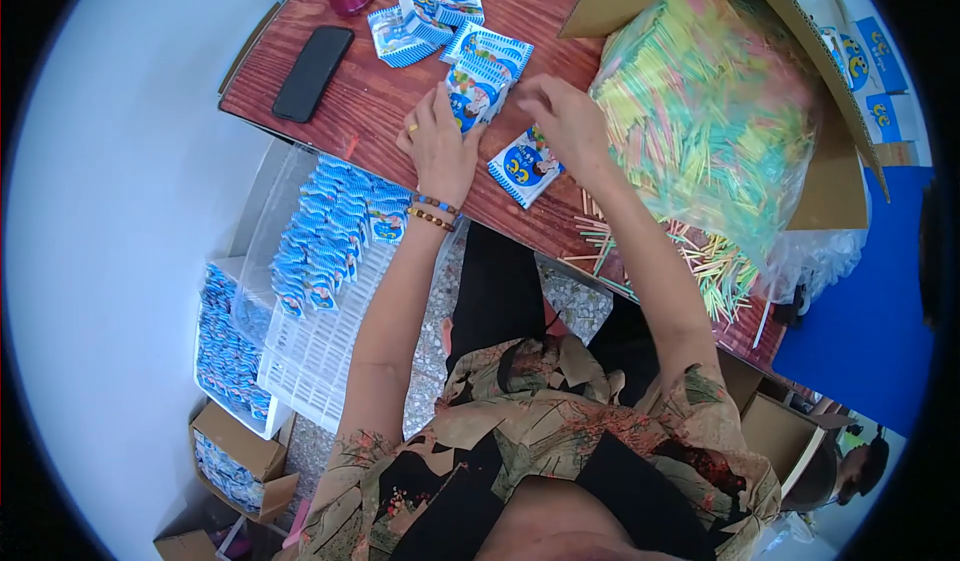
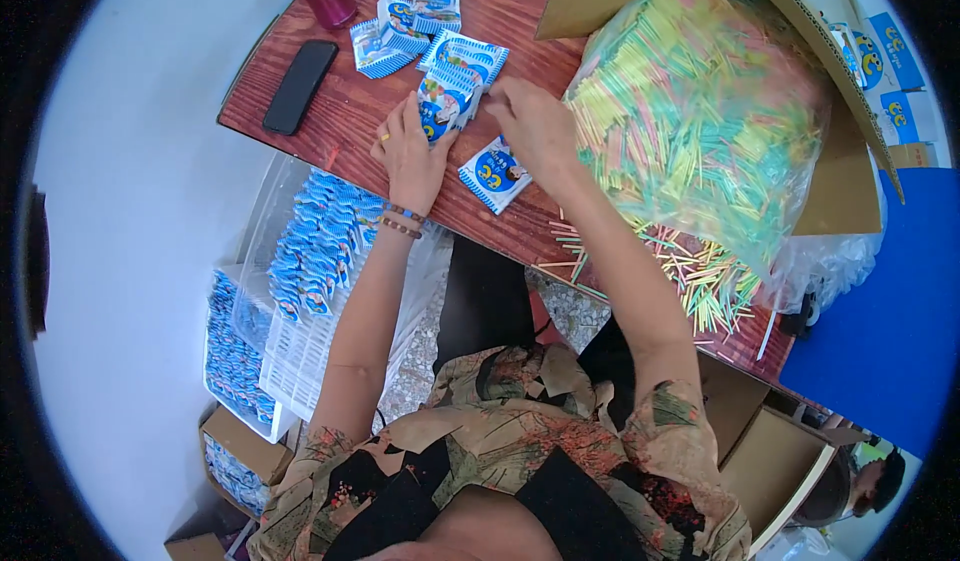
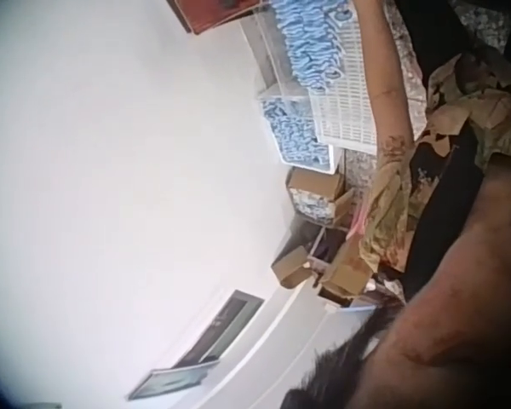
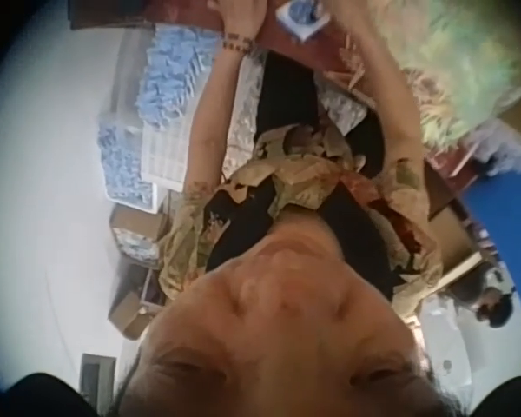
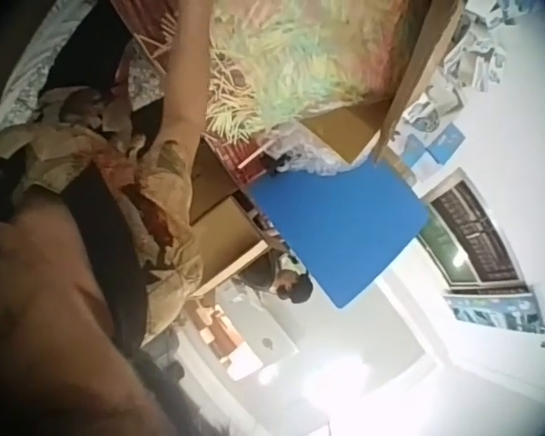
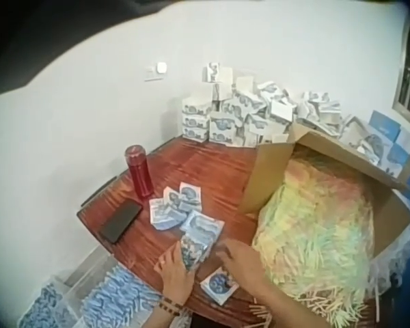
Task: Packing small blue packets and shredded iridescent material into boxes.
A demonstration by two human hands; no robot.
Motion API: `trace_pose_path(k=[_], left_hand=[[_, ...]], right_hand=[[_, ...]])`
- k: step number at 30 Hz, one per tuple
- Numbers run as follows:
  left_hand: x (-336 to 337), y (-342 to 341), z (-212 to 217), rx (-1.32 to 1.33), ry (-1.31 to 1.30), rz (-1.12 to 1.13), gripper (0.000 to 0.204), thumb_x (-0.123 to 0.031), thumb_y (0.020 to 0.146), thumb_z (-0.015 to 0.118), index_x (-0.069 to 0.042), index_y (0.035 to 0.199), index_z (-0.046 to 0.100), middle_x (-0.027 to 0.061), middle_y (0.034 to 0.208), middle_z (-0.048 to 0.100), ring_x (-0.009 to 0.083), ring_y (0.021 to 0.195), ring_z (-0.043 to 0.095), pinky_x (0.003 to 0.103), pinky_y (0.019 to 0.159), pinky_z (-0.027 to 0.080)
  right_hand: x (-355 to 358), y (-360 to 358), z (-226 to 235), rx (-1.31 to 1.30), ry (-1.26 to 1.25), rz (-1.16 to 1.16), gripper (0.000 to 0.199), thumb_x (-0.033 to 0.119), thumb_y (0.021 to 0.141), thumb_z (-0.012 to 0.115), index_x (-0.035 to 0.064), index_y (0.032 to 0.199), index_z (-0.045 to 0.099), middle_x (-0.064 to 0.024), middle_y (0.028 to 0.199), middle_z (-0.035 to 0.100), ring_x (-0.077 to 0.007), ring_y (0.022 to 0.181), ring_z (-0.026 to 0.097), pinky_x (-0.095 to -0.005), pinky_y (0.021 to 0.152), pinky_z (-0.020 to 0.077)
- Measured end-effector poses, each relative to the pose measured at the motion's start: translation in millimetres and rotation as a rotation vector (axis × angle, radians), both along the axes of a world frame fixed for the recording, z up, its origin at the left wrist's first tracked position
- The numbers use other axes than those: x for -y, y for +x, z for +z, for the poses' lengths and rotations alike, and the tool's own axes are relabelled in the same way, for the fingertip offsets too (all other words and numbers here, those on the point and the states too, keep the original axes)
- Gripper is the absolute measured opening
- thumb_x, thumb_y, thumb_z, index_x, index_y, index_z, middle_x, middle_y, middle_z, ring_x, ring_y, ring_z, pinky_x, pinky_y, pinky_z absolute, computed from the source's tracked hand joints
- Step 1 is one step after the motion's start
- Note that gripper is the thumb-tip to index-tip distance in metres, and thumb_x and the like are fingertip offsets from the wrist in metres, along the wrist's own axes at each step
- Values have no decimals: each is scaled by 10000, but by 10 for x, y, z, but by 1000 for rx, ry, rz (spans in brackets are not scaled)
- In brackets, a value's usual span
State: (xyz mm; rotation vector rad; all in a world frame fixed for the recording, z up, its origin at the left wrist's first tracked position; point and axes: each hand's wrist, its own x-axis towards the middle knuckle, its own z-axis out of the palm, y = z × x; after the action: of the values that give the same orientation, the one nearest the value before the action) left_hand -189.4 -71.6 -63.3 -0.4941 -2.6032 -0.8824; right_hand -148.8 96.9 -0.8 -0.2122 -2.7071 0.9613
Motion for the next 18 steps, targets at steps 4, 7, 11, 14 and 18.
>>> trace_pose_path(k=[4, 7, 11, 14, 18], left_hand=[[-129, -30, 32, 31, 17, -17, 728, -219, 737, 749, -20, 1338, 391, 157, 1279, 445, 359, 1150, 416, 520, 932, 309], [-202, -70, 71, 85, 29, 2, 748, -219, 733, 759, -18, 1346, 381, 169, 1291, 429, 367, 1164, 412, 528, 932, 318], [-172, -46, 70, 114, 106, 10, 787, -238, 730, 765, -18, 1369, 361, 169, 1305, 427, 371, 1200, 407, 542, 955, 308], [-162, -40, 67, 127, 120, -1, 793, -243, 728, 767, -19, 1369, 359, 169, 1305, 428, 375, 1194, 413, 548, 962, 310], [-105, -20, 50, 98, 135, -1, 789, -257, 736, 762, -14, 1368, 358, 177, 1308, 424, 383, 1212, 391, 536, 966, 323]], right_hand=[[-220, 348, 10, 101, 589, 152, 303, 291, 791, 671, 96, 1020, 638, -76, 974, 650, -244, 961, 588, -396, 844, 391], [-209, 425, -51, 62, 615, 214, 414, 316, 745, 711, 98, 1082, 607, -73, 985, 630, -234, 1011, 561, -407, 895, 329], [-132, 401, -85, 131, 637, 122, 491, 307, 722, 731, 79, 1128, 573, -92, 987, 624, -249, 1025, 558, -418, 902, 323], [-132, 366, -90, 257, 582, 126, 490, 286, 727, 729, 73, 1134, 560, -114, 1019, 620, -247, 1020, 556, -425, 915, 308], [-174, 327, -203, 119, 447, 100, 325, 251, 748, 710, 68, 993, 601, -101, 905, 639, -254, 931, 582, -430, 903, 298]])
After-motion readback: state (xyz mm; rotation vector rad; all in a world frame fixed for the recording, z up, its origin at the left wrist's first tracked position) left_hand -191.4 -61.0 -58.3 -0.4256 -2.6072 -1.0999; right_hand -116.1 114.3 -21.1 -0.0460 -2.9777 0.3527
